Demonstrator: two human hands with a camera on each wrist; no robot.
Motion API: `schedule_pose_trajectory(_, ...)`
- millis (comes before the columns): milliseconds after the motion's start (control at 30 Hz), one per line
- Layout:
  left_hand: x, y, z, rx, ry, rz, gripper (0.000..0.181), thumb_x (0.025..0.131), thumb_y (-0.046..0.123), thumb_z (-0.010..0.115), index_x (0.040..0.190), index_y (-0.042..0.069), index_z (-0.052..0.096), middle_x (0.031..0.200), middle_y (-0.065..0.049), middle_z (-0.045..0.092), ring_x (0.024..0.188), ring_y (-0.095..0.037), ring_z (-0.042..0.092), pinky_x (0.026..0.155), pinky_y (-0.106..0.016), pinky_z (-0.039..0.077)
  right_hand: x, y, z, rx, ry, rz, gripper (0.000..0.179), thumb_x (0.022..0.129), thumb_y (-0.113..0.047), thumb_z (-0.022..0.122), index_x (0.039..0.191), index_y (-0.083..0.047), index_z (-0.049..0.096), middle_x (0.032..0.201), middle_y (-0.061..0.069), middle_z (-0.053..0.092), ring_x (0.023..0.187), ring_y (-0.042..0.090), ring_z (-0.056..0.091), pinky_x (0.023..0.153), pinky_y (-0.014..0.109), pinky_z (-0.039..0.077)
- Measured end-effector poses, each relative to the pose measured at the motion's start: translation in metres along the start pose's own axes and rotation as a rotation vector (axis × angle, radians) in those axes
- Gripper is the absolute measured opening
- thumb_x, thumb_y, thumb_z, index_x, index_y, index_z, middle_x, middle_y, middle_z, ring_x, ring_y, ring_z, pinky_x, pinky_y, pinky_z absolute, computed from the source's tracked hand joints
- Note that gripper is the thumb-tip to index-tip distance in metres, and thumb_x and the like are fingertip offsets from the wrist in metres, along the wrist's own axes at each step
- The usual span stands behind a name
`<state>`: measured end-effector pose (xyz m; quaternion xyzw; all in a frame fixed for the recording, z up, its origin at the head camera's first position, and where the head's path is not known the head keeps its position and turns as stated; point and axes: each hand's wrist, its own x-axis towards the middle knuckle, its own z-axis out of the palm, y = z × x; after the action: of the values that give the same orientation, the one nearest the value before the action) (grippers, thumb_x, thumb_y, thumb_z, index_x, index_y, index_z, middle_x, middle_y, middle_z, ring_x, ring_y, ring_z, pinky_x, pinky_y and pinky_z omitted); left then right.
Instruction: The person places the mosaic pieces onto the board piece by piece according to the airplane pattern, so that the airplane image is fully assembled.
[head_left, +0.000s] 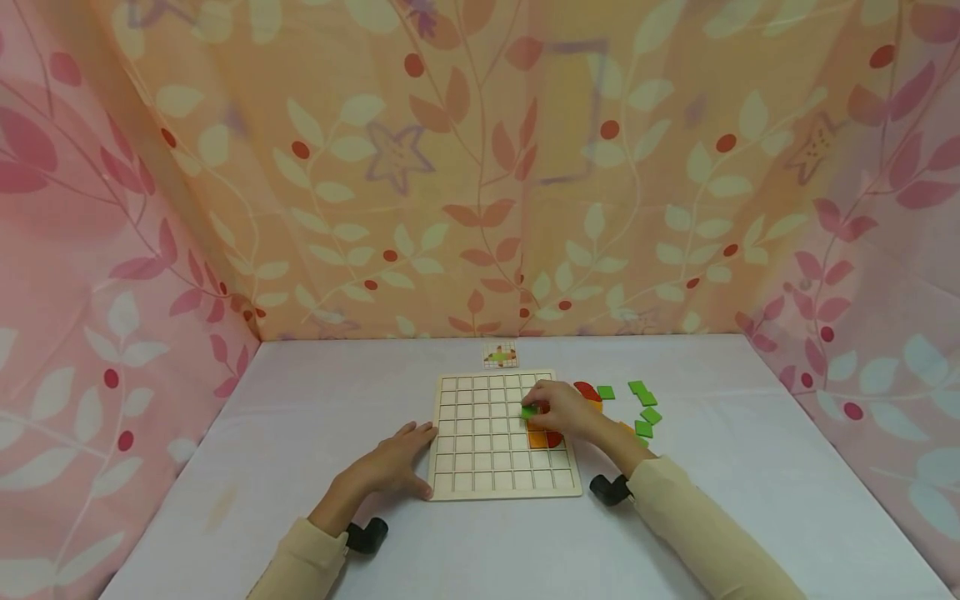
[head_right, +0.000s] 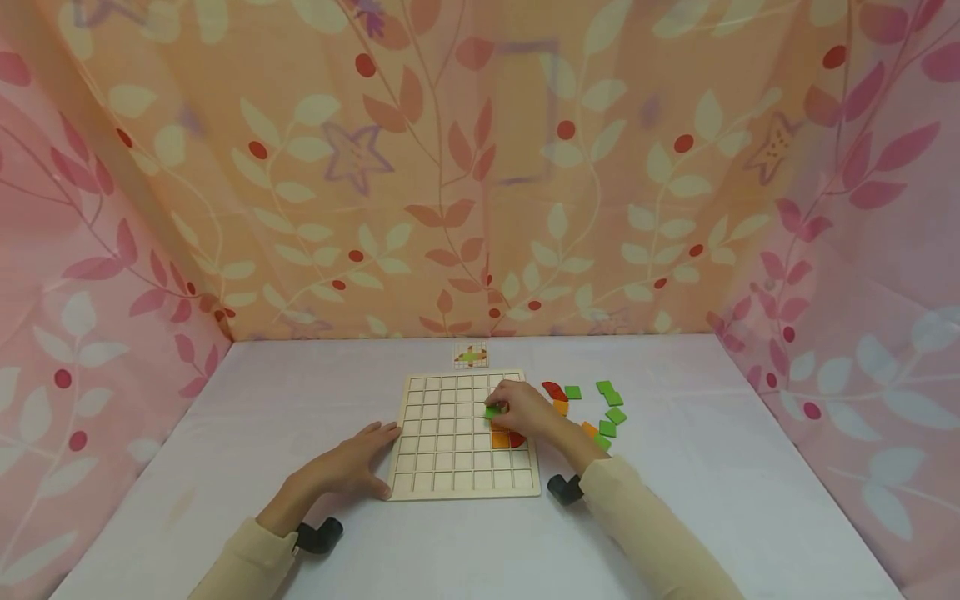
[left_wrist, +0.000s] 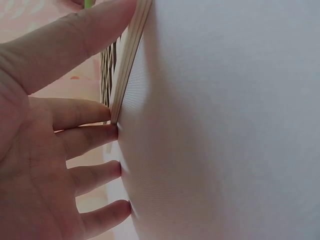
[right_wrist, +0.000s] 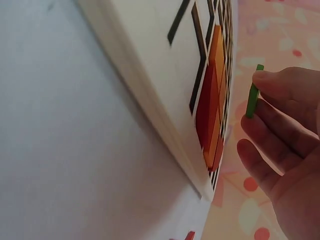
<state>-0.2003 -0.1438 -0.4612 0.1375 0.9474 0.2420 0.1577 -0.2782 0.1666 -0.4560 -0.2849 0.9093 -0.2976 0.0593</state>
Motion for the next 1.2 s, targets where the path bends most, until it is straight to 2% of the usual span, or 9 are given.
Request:
schedule_pose_trajectory(133,0.000,0.000,0.001,0.003,0.001,-0.002,0.094,0.065,0.020,0.090,0.145,0.005,0.044,0.156,-0.012,0.037,0.148,-0.040,0.022,0.112,-0.065,0.025,0.005,-0.005,0.006,-0.012,-0.045,-0.024,0.023,0.084,-0.009,0.073,0.106,-0.005,0.074,0.096,0.000,0.065,0.082,0.011,0.057,0.072,0.021,0.050)
schedule_pose_trajectory(300,0.000,-0.001,0.000,0.007,0.000,0.004,0.094,0.064,0.020,0.090,0.145,0.004,0.044,0.156,-0.013,0.037,0.148,-0.040,0.023,0.112,-0.066,0.025,0.011,-0.010,0.013,-0.070,-0.088,-0.033,0.020,0.085,-0.012,0.074,0.104,-0.008,0.075,0.098,-0.002,0.066,0.087,0.009,0.060,0.081,0.025,0.054)
schedule_pose_trajectory(467,0.000,-0.001,0.000,0.008,0.000,0.010,0.094,0.064,0.020,0.090,0.145,0.003,0.044,0.156,-0.013,0.038,0.148,-0.040,0.023,0.112,-0.066,0.025,0.013,-0.014,0.016,-0.142,-0.114,-0.063,0.017,0.085,-0.012,0.074,0.101,-0.009,0.076,0.096,-0.001,0.066,0.085,0.010,0.057,0.079,0.026,0.052)
schedule_pose_trajectory(767,0.000,-0.002,0.000,0.006,-0.003,0.015,0.093,0.065,0.020,0.089,0.145,0.003,0.044,0.156,-0.013,0.037,0.148,-0.040,0.022,0.113,-0.065,0.024,0.015,-0.016,0.020,-0.230,-0.128,-0.063,0.018,0.084,-0.013,0.074,0.102,-0.010,0.076,0.097,-0.001,0.065,0.087,0.010,0.057,0.083,0.029,0.053)
schedule_pose_trajectory(1200,0.000,-0.002,0.000,0.016,-0.003,0.014,0.093,0.066,0.020,0.089,0.145,0.004,0.044,0.156,-0.012,0.038,0.148,-0.040,0.023,0.113,-0.063,0.026,0.015,-0.017,0.020,-0.237,-0.126,-0.065,0.019,0.084,-0.011,0.074,0.102,-0.009,0.076,0.097,0.000,0.066,0.088,0.012,0.057,0.083,0.030,0.053)
